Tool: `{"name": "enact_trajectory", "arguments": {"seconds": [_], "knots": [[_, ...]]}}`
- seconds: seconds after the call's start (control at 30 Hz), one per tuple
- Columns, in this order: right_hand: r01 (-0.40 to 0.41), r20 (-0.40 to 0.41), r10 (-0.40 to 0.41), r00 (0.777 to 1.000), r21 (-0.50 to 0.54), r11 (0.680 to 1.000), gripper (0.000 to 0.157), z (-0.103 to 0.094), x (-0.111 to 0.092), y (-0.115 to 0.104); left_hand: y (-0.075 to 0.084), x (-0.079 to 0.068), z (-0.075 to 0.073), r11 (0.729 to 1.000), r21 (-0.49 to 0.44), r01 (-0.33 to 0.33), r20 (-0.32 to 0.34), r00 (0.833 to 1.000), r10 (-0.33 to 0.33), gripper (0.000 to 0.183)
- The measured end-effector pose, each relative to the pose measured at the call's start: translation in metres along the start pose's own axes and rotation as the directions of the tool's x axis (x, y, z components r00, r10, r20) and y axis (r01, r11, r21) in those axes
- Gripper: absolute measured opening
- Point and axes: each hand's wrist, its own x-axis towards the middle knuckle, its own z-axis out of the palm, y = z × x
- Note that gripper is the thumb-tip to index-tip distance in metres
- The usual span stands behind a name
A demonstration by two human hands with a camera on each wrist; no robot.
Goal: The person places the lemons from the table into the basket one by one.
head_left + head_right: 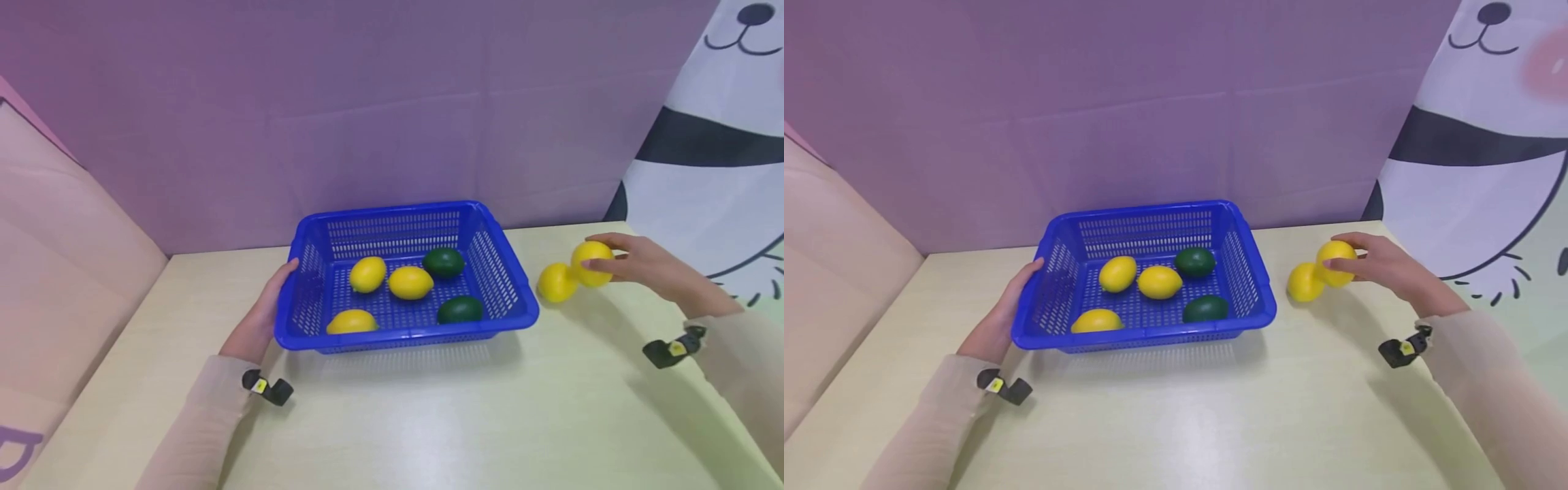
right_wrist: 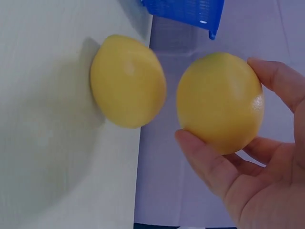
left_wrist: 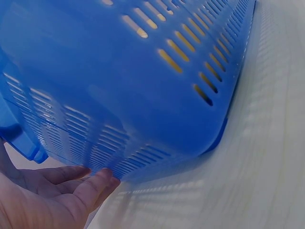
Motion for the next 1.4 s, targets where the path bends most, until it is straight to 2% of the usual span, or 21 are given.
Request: {"name": "enact_trajectory", "arguments": {"seconds": [0.73,0.97,1.2,1.4], "knots": [[0.095,0.02,-0.096,0.995,0.014,0.995,0.064,0.002,0.001,-0.067,0.0,0.0,0.001,1.0,0.006,0.011,-0.019,1.0,-0.011,0.072],[0.116,0.051,-0.116,0.992,-0.004,0.993,0.065,0.007,0.007,-0.084,-0.001,0.001,0.001,1.0,0.009,-0.001,-0.01,1.0,0.001,0.071],[0.086,0.122,-0.086,0.989,0.012,0.996,0.073,0.015,0.014,-0.108,-0.001,0.001,0.0,1.0,0.003,0.018,-0.022,1.0,-0.018,0.073],[0.124,0.159,-0.132,0.978,0.06,0.991,0.068,0.022,0.017,-0.123,-0.001,0.001,0.0,1.0,0.0,0.016,-0.015,1.0,-0.016,0.073]]}}
